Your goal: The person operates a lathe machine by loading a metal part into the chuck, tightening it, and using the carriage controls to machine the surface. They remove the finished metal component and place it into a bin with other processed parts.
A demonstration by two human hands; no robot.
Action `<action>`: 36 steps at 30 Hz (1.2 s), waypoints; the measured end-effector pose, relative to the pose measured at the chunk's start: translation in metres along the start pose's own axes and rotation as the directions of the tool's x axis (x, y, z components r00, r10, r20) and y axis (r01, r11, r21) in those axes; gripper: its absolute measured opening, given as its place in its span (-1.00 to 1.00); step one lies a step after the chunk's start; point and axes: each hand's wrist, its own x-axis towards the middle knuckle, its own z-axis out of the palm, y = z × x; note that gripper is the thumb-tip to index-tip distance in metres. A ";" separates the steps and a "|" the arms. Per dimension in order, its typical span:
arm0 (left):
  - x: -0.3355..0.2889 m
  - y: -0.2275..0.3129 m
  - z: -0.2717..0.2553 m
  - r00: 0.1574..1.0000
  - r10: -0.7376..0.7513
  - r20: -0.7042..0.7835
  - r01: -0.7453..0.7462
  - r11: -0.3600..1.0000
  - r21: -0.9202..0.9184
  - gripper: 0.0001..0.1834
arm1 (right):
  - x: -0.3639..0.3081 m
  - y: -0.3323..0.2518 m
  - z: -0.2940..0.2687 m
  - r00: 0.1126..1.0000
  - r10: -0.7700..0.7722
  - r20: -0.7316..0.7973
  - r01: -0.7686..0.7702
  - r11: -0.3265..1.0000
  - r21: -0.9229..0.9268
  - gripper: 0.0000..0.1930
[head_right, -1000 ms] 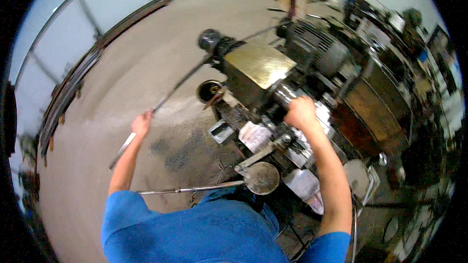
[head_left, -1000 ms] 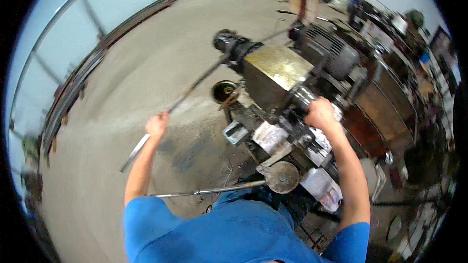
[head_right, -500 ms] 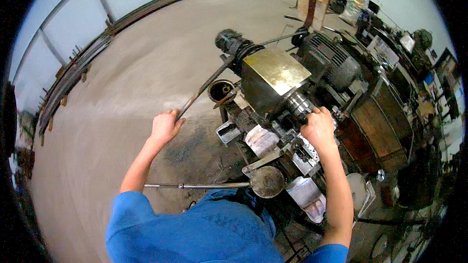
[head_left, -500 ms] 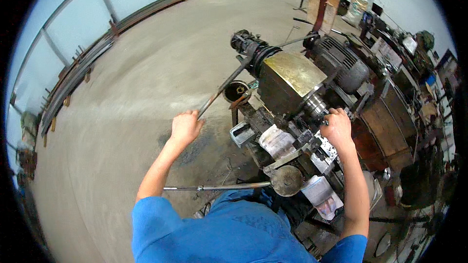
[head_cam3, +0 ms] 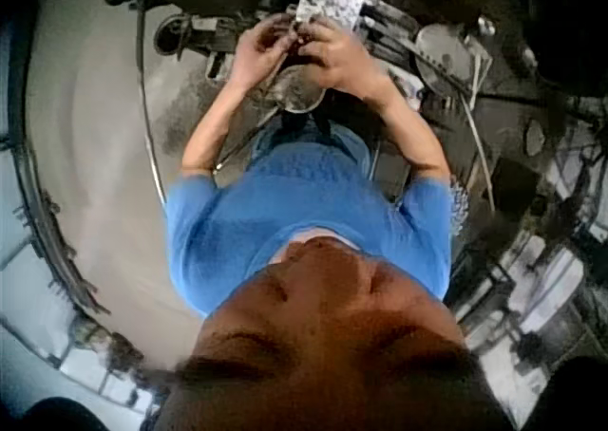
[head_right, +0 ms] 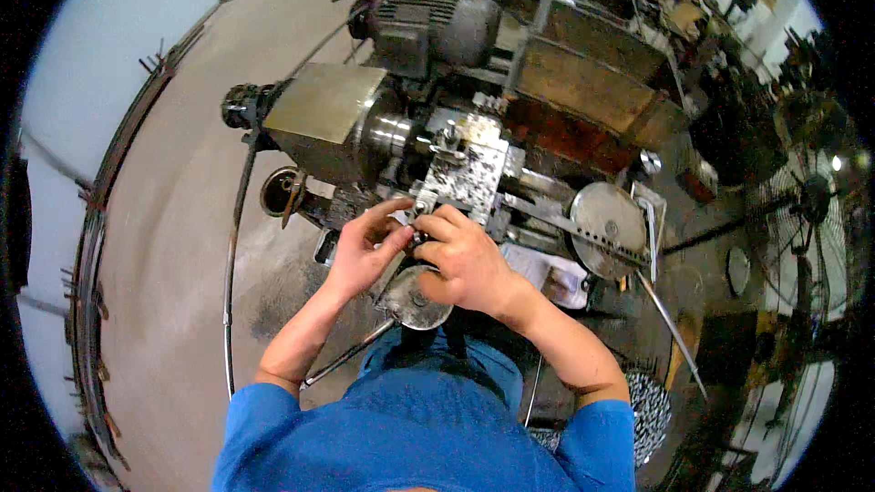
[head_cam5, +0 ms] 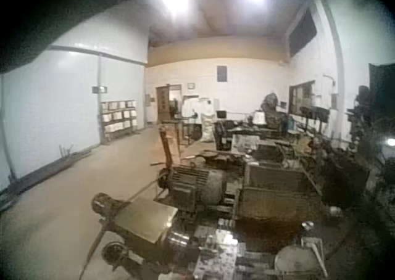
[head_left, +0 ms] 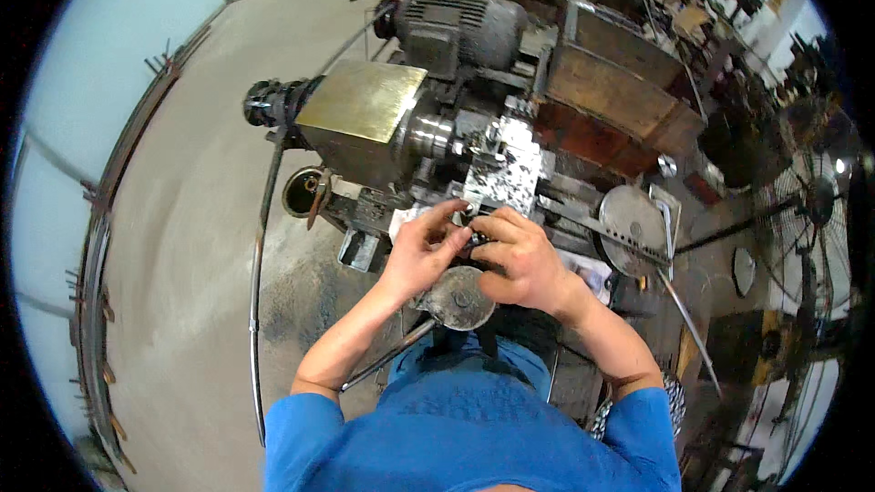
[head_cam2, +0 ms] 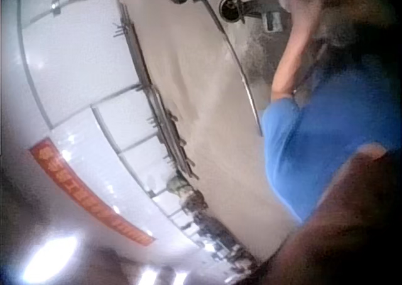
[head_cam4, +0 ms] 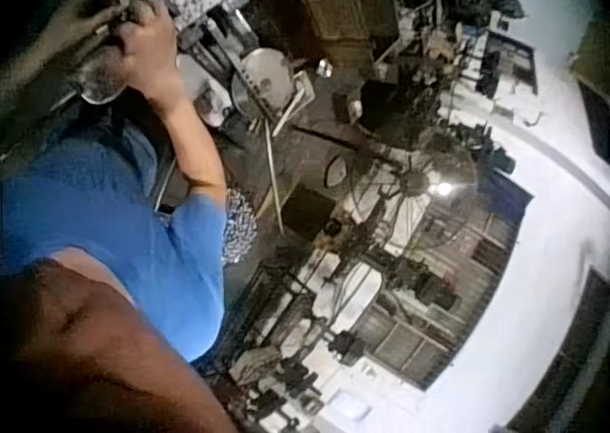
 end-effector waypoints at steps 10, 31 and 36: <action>0.000 -0.021 0.009 0.965 -0.207 0.158 0.260 0.806 -0.532 -0.53 | -0.029 0.008 0.027 0.953 0.280 -0.117 -0.217 0.897 0.384 -0.63; 0.002 -0.025 0.020 0.944 -0.285 0.167 0.326 0.721 -0.611 -0.61 | -0.037 0.014 0.036 0.917 0.368 -0.153 -0.273 0.859 0.434 -0.63; -0.004 -0.017 0.025 0.945 -0.318 0.071 0.284 0.696 -0.659 -0.61 | -0.037 0.012 0.038 0.918 0.331 -0.218 -0.238 0.900 0.366 -0.60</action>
